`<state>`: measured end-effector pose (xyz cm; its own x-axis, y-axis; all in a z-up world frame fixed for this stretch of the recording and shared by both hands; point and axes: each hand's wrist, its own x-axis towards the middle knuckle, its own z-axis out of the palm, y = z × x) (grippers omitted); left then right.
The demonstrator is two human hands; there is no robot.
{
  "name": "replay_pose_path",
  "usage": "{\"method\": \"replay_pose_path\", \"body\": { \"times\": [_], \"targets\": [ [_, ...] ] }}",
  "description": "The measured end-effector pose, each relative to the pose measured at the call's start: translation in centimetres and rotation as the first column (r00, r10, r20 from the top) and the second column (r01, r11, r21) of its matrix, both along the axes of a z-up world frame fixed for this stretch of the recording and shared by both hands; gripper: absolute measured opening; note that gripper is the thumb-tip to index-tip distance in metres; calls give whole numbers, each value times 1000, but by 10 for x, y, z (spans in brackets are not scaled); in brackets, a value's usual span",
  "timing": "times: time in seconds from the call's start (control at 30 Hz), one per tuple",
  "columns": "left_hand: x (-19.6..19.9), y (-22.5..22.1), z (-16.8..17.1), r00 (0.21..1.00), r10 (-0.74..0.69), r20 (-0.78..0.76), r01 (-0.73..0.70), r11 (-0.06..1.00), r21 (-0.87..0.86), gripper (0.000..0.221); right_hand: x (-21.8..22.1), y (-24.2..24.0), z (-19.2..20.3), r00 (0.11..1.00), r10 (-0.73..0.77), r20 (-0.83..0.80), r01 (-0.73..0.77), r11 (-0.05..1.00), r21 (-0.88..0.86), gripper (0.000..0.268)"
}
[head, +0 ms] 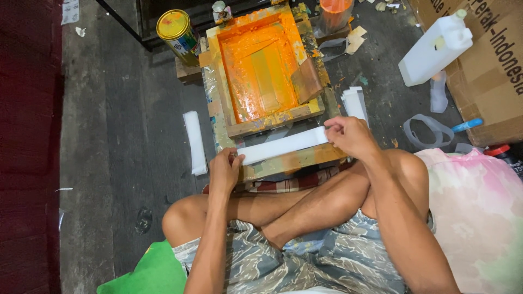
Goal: The person screen prints orange ink onto white stickers by hand. The person places a white sticker under a screen, pulls orange ink across the screen with a wooden squeegee, and then lifts the screen to reveal the printed sticker before placing it to the side.
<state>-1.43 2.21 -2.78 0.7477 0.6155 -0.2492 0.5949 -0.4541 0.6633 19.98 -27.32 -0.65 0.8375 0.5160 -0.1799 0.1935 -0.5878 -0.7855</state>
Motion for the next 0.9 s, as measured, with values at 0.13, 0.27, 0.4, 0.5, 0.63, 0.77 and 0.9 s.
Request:
{"method": "replay_pose_path", "body": {
  "times": [0.13, 0.27, 0.4, 0.5, 0.63, 0.77, 0.9],
  "targets": [
    [2, -6, 18, 1000, 9, 12, -9, 999, -34, 33, 0, 2, -1, 993, 12, 115, -10, 1000, -22, 31],
    [3, -7, 13, 999, 31, 44, -29, 998, -52, 32, -3, 5, -4, 998, -18, 60, 21, 999, -49, 33],
    [0, -11, 19, 996, 47, 78, -43, 998, -47, 34, -2, 3, -6, 998, -17, 64, 20, 999, -42, 32],
    [0, -10, 17, 996, 24, 84, -22, 999, -24, 27, -4, 4, -4, 998, -17, 56, 19, 1000, -24, 30],
    [0, -10, 16, 995, 38, 88, -35, 999, -30, 27, -3, 3, -6, 999, -21, 47, 22, 1000, -21, 31],
    [0, -11, 15, 995, 74, 71, -70, 996, -60, 26, -5, 4, -8, 998, -26, 56, 28, 999, -35, 28],
    [1, -11, 17, 993, 93, 69, -88, 993, -81, 28, -6, 3, -4, 997, -23, 73, 25, 999, -27, 29]
  ]
}}
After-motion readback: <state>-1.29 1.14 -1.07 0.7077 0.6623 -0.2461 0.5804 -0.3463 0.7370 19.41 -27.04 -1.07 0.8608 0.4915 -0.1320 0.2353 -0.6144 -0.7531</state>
